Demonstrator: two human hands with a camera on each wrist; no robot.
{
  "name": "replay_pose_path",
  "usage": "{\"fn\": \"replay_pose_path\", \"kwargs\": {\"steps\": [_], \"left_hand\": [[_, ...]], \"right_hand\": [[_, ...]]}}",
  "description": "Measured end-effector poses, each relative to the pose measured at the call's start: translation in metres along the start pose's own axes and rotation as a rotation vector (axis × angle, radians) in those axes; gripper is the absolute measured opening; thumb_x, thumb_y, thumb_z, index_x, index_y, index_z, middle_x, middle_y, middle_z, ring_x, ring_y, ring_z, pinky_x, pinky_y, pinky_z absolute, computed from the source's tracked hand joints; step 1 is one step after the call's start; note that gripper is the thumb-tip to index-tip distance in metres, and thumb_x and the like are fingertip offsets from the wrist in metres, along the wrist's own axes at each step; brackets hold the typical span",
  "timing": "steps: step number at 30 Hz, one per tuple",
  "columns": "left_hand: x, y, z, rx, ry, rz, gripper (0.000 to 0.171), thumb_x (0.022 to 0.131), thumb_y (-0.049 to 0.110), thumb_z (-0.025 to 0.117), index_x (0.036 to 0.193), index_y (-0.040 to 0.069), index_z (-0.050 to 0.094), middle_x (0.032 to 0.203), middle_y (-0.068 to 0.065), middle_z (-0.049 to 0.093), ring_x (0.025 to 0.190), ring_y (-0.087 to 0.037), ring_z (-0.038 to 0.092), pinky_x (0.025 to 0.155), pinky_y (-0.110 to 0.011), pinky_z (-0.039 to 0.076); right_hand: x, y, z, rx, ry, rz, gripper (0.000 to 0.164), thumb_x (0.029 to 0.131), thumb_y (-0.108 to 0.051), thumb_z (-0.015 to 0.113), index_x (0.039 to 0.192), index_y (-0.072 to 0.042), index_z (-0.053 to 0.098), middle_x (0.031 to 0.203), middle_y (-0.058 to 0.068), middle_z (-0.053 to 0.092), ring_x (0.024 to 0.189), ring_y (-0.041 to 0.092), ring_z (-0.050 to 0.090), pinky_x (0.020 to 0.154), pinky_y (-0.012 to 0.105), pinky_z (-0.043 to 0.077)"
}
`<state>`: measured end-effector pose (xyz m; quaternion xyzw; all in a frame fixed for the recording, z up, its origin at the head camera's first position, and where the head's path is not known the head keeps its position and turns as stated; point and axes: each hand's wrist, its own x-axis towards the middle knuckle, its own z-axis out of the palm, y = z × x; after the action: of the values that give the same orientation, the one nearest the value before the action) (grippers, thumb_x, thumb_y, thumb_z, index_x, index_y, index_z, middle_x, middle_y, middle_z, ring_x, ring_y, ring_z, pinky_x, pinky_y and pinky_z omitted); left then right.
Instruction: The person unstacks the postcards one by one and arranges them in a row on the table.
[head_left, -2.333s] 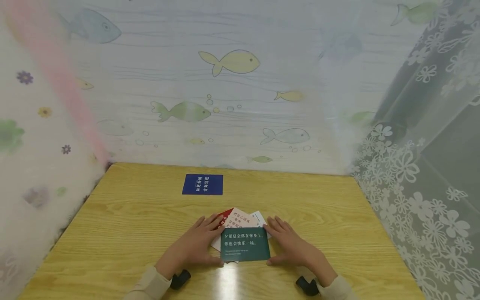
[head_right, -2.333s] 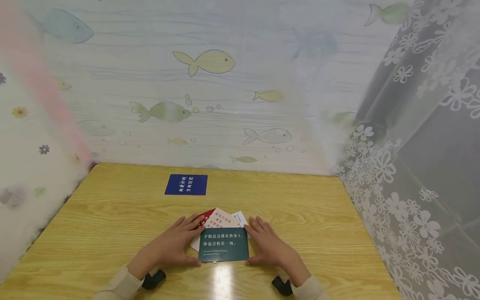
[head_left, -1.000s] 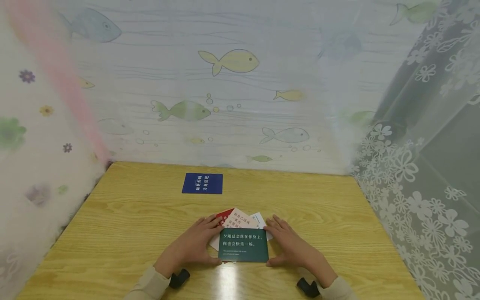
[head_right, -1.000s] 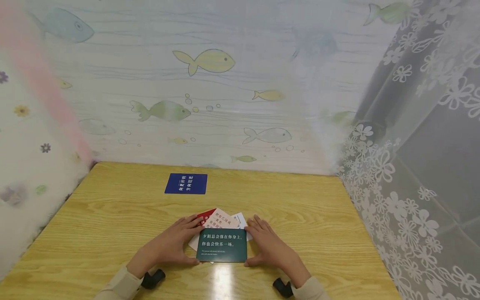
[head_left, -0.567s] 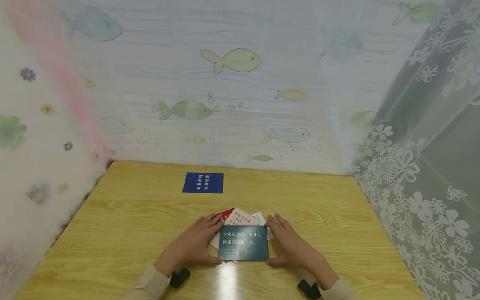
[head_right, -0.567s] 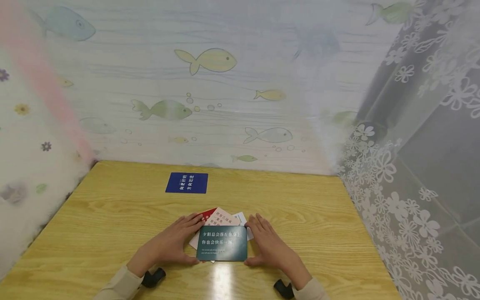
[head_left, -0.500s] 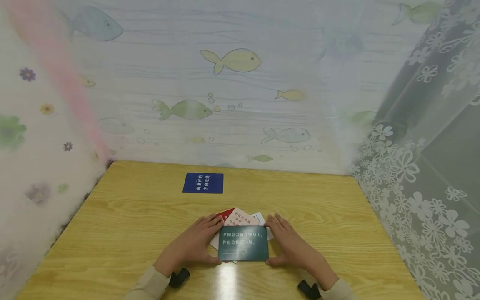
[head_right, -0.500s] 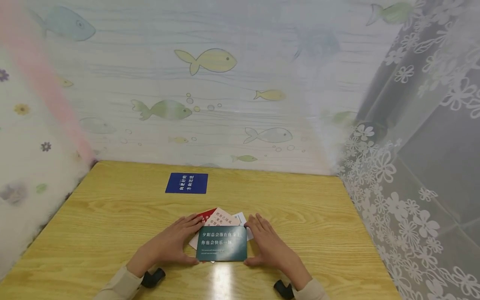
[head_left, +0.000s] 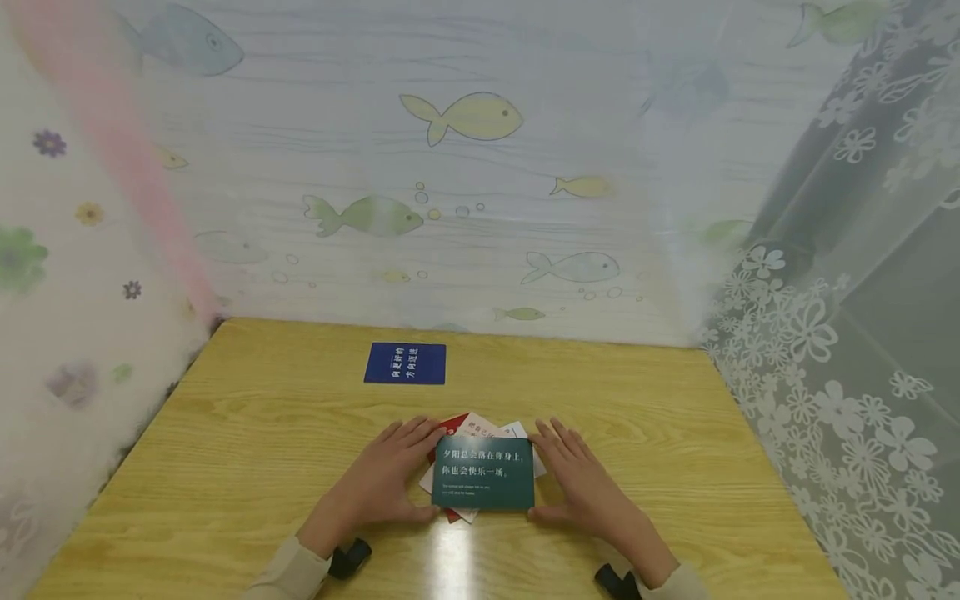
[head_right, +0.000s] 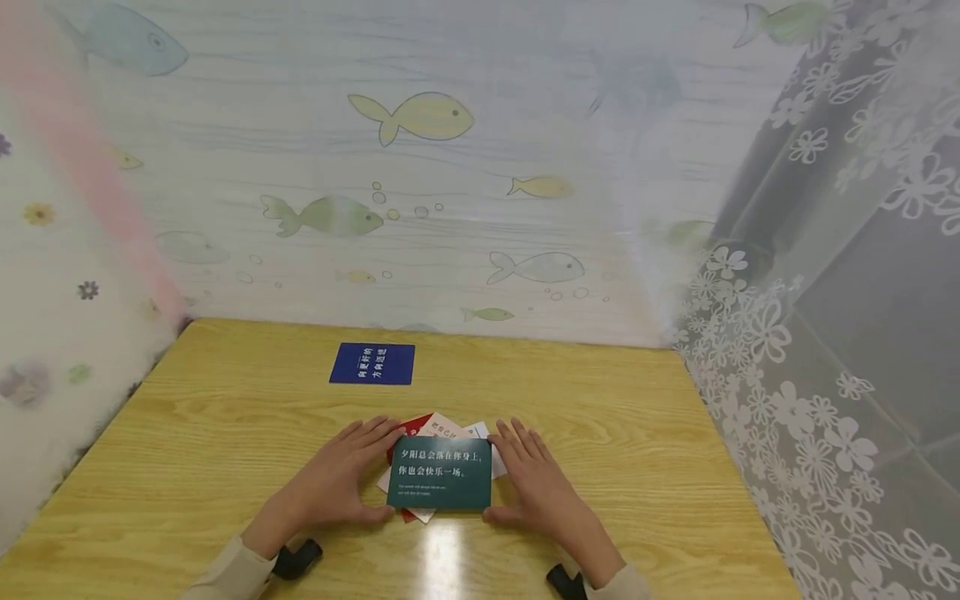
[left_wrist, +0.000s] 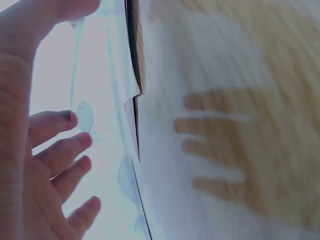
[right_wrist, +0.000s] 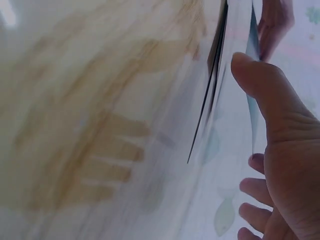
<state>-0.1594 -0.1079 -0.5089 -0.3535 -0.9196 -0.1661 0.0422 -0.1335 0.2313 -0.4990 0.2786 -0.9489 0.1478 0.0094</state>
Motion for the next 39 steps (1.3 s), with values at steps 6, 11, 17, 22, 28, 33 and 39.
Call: {"fn": "replay_pose_path", "kwargs": {"steps": [6, 11, 17, 22, 28, 33, 39], "left_hand": [[-0.004, -0.002, 0.005, -0.002, 0.056, 0.02, 0.103, 0.076, 0.059, 0.078, 0.156, 0.006, 0.04, 0.162, -0.008, 0.04, 0.152, -0.028, 0.033, 0.125, -0.05, 0.028], [-0.006, -0.005, 0.011, 0.005, 0.105, 0.034, 0.103, 0.075, 0.056, 0.08, 0.156, 0.005, 0.04, 0.162, -0.01, 0.039, 0.151, -0.029, 0.034, 0.124, -0.051, 0.03], [-0.008, -0.007, 0.019, 0.001, 0.133, 0.02, 0.102, 0.076, 0.055, 0.08, 0.156, 0.006, 0.041, 0.163, -0.008, 0.039, 0.153, -0.03, 0.031, 0.125, -0.052, 0.026], [-0.009, -0.01, 0.025, -0.02, 0.115, -0.013, 0.103, 0.076, 0.053, 0.081, 0.157, 0.008, 0.038, 0.164, -0.006, 0.037, 0.154, -0.029, 0.028, 0.126, -0.052, 0.022], [-0.013, -0.012, 0.031, -0.029, 0.116, -0.03, 0.102, 0.077, 0.052, 0.08, 0.158, 0.008, 0.037, 0.165, -0.005, 0.035, 0.154, -0.028, 0.027, 0.126, -0.049, 0.023], [-0.014, -0.013, 0.035, -0.033, 0.101, -0.048, 0.103, 0.077, 0.053, 0.08, 0.159, 0.009, 0.036, 0.165, -0.004, 0.033, 0.155, -0.027, 0.026, 0.127, -0.049, 0.022], [-0.014, -0.016, 0.038, -0.051, 0.088, -0.036, 0.102, 0.079, 0.053, 0.079, 0.159, 0.007, 0.035, 0.166, -0.006, 0.033, 0.155, -0.029, 0.026, 0.127, -0.05, 0.021]], "right_hand": [[0.001, -0.001, 0.005, -0.025, 0.021, 0.011, 0.106, 0.074, -0.052, 0.087, 0.155, -0.006, 0.037, 0.168, 0.016, 0.025, 0.156, 0.035, 0.018, 0.125, 0.054, 0.024], [0.001, -0.002, 0.008, -0.02, 0.045, -0.003, 0.106, 0.075, -0.049, 0.087, 0.157, -0.005, 0.036, 0.167, 0.014, 0.027, 0.156, 0.032, 0.021, 0.124, 0.053, 0.025], [0.003, -0.001, 0.012, -0.045, 0.063, -0.032, 0.104, 0.077, -0.046, 0.087, 0.156, -0.002, 0.036, 0.165, 0.015, 0.031, 0.154, 0.031, 0.027, 0.123, 0.051, 0.028], [0.005, -0.001, 0.016, -0.066, 0.061, -0.039, 0.103, 0.078, -0.044, 0.087, 0.156, -0.002, 0.035, 0.166, 0.013, 0.031, 0.154, 0.029, 0.027, 0.123, 0.049, 0.029], [0.008, 0.0, 0.02, -0.101, 0.081, -0.073, 0.104, 0.076, -0.042, 0.089, 0.155, 0.001, 0.036, 0.163, 0.017, 0.035, 0.152, 0.031, 0.03, 0.121, 0.05, 0.031], [0.01, -0.001, 0.021, -0.099, 0.064, -0.082, 0.104, 0.077, -0.04, 0.089, 0.155, 0.002, 0.035, 0.162, 0.019, 0.036, 0.152, 0.033, 0.031, 0.122, 0.051, 0.031], [0.012, 0.0, 0.023, -0.119, 0.022, -0.064, 0.102, 0.078, -0.041, 0.088, 0.155, 0.001, 0.035, 0.164, 0.018, 0.032, 0.153, 0.033, 0.029, 0.124, 0.05, 0.028]]}}
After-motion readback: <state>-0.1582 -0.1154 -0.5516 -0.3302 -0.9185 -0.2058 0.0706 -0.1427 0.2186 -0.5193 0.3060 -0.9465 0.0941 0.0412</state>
